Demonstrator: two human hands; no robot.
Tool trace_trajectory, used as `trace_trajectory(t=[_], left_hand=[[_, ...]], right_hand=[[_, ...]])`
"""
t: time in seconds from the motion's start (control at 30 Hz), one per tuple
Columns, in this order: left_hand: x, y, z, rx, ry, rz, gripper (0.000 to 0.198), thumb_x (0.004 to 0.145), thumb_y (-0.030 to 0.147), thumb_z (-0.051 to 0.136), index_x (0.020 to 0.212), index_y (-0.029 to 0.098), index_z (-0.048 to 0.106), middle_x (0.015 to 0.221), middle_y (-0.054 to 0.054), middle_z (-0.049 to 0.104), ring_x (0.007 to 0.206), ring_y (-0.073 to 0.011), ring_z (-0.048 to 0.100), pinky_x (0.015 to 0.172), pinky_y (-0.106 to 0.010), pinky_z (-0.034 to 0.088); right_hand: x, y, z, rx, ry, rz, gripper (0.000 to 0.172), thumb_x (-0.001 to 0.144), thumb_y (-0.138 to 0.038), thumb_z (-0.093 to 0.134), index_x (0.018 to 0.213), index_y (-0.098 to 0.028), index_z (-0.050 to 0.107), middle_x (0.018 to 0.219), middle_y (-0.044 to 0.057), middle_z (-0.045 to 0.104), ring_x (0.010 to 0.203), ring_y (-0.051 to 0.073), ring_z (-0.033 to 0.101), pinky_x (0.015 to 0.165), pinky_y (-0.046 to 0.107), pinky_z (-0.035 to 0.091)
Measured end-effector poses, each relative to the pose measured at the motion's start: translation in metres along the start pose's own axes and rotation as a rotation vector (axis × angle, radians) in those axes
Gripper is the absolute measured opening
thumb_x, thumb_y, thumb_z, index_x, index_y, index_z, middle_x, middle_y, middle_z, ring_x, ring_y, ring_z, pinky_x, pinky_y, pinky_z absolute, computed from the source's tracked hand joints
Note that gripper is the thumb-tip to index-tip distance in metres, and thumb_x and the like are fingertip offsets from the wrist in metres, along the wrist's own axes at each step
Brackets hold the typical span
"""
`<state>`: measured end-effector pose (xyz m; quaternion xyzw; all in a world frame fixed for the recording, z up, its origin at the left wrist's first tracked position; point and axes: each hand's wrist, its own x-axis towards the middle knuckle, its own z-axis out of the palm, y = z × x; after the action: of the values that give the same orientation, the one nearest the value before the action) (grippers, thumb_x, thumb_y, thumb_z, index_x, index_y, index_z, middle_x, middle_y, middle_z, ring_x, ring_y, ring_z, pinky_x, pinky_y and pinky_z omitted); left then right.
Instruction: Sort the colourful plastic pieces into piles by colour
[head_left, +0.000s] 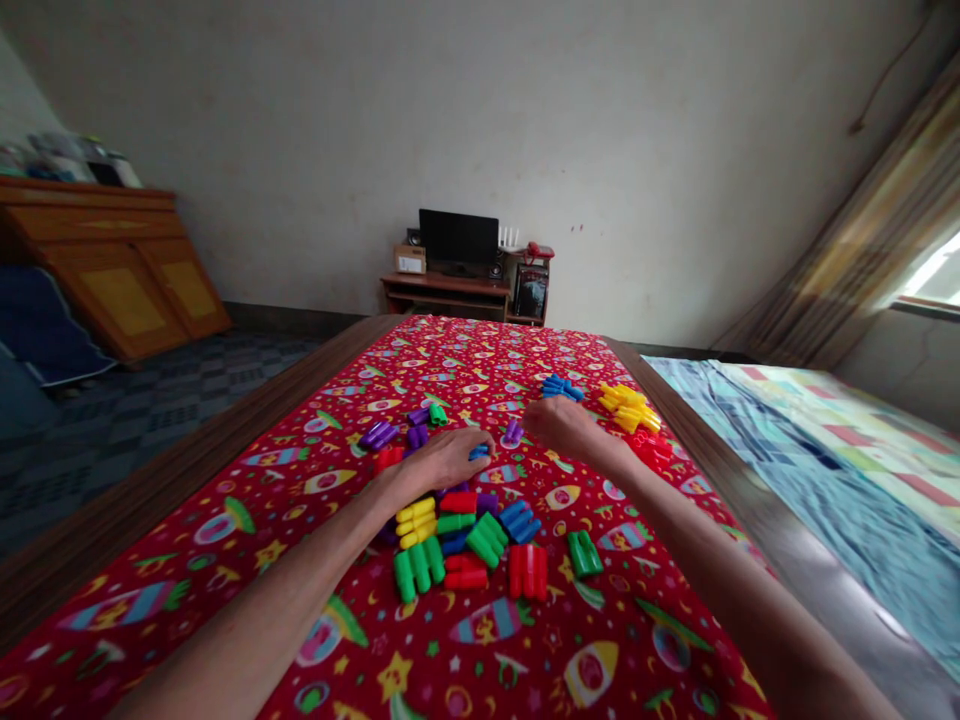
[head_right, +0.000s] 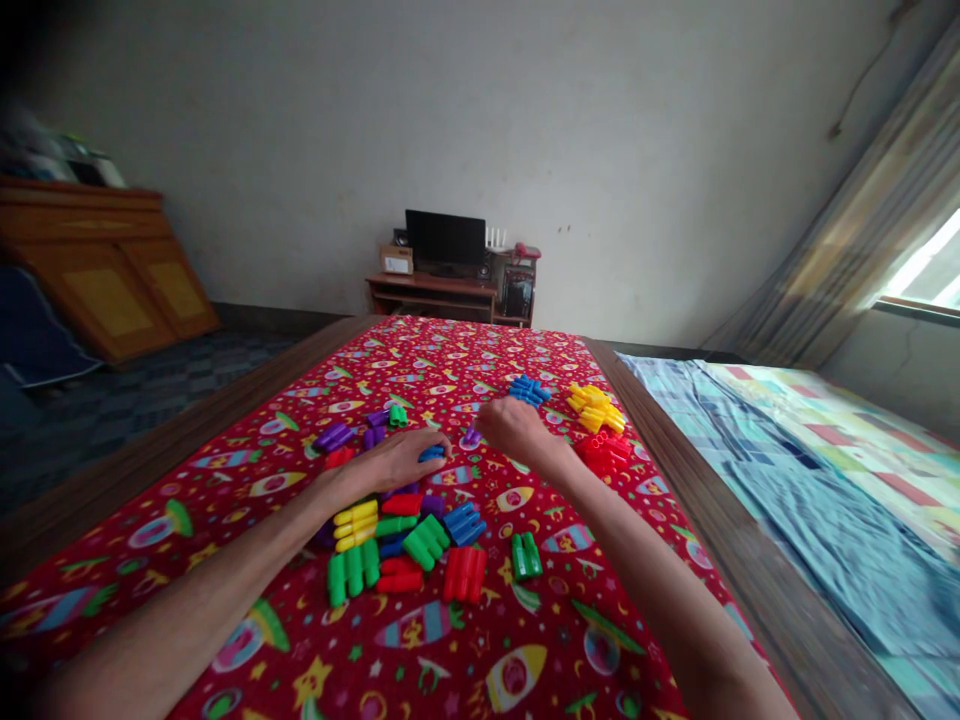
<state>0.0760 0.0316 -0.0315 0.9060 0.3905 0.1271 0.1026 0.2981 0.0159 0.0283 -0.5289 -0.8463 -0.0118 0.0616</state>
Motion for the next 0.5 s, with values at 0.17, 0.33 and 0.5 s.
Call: trace_trajectory(t=[0.17,0.33,0.5], left_hand=[[0.000,-0.020,-0.004,-0.026,0.037,-0.019,0.022,0.086,0.027,0.049,0.099,0.019,0.066,0.099,-0.006,0.072,0.093,-0.0204,0.065,0.084,-0.028,0.049],[-0.003,-0.050,-0.011,0.054,0.171,-0.054,0.025,0.085,0.031,0.050,0.097,0.019,0.067,0.099,-0.007,0.069,0.095,-0.0217,0.063,0.091,-0.032,0.048],[-0.009,-0.062,-0.022,0.111,0.398,-0.050,0.029,0.089,0.031,0.042,0.088,0.018,0.067,0.098,-0.009,0.063,0.095,-0.0225,0.061,0.095,-0.036,0.048]], right_hand=[[-0.026,-0.045,0.031,0.181,0.029,-0.372,0.038,0.092,-0.040,0.056,0.124,-0.020,0.059,0.115,0.012,0.066,0.103,0.020,0.062,0.086,0.028,0.048],[-0.055,-0.068,0.034,0.171,0.001,-0.436,0.060,0.093,-0.057,0.045,0.138,-0.018,0.047,0.120,0.016,0.060,0.110,0.026,0.058,0.090,0.039,0.049],[-0.070,-0.094,0.037,0.104,-0.013,-0.551,0.075,0.080,-0.070,0.054,0.140,-0.026,0.043,0.132,0.016,0.049,0.120,0.033,0.049,0.095,0.048,0.045]])
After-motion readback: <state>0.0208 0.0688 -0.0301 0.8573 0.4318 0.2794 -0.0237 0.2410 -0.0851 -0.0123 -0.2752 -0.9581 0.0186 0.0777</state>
